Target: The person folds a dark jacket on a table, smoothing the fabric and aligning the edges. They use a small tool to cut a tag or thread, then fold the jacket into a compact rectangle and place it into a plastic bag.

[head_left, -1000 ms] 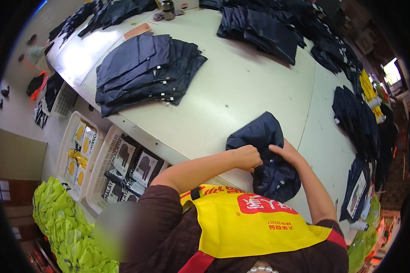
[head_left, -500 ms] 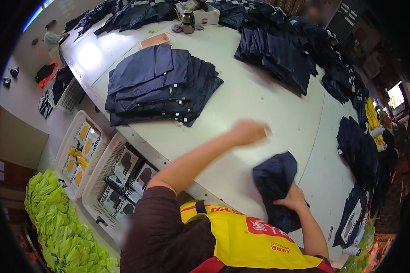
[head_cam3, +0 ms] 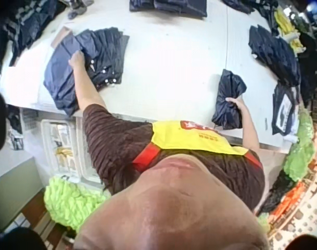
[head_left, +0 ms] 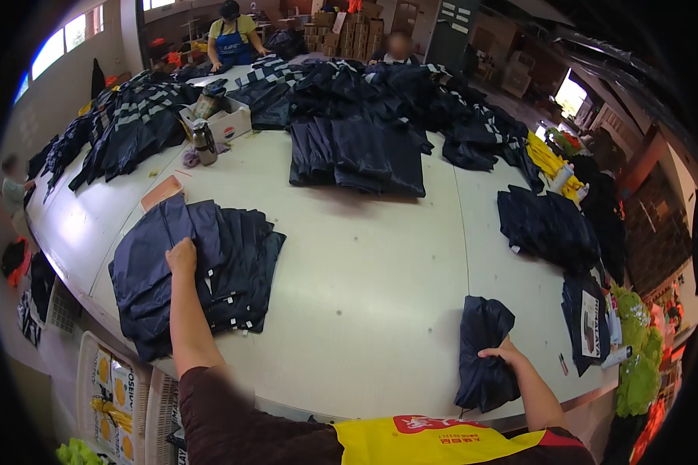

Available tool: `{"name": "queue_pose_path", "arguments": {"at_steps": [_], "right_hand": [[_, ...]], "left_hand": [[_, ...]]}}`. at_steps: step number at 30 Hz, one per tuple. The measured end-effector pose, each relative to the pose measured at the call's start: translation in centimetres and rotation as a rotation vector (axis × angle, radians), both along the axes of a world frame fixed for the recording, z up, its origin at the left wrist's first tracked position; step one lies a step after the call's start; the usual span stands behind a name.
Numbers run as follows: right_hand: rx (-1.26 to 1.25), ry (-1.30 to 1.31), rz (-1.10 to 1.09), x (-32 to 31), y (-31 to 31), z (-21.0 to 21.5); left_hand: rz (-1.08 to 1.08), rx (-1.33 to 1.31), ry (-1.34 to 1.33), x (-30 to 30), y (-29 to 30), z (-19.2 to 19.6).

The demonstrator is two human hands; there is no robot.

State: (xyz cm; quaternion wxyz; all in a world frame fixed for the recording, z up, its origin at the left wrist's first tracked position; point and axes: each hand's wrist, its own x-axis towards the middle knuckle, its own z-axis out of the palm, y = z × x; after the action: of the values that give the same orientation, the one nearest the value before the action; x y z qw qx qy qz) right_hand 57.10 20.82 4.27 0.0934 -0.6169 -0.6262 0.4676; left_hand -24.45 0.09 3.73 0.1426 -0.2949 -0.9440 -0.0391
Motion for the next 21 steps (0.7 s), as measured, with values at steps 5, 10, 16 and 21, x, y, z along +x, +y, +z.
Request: {"name": "queue_pose_path", "arguments": {"at_steps": [5,10,16,21], "right_hand": [[0.062,0.108,0.026,0.5,-0.4,0.0],[-0.006,0.199,0.061,1.4,-0.7,0.0],[0.034,0.218,0.111,4.2,-1.3,1.0],[-0.028,0.183,0.059,6.3,-2.4,2.6]], "left_hand": [[-0.566,0.581,0.135,12.7,1.5,3.5],[-1.064,0.417,-0.508,38.7,0.7,-0.4],[-1.387,0.218,-0.863,52.8,-0.4,-5.3],[-1.068,0.555,-0.667,52.8,1.2,-5.8]]}}
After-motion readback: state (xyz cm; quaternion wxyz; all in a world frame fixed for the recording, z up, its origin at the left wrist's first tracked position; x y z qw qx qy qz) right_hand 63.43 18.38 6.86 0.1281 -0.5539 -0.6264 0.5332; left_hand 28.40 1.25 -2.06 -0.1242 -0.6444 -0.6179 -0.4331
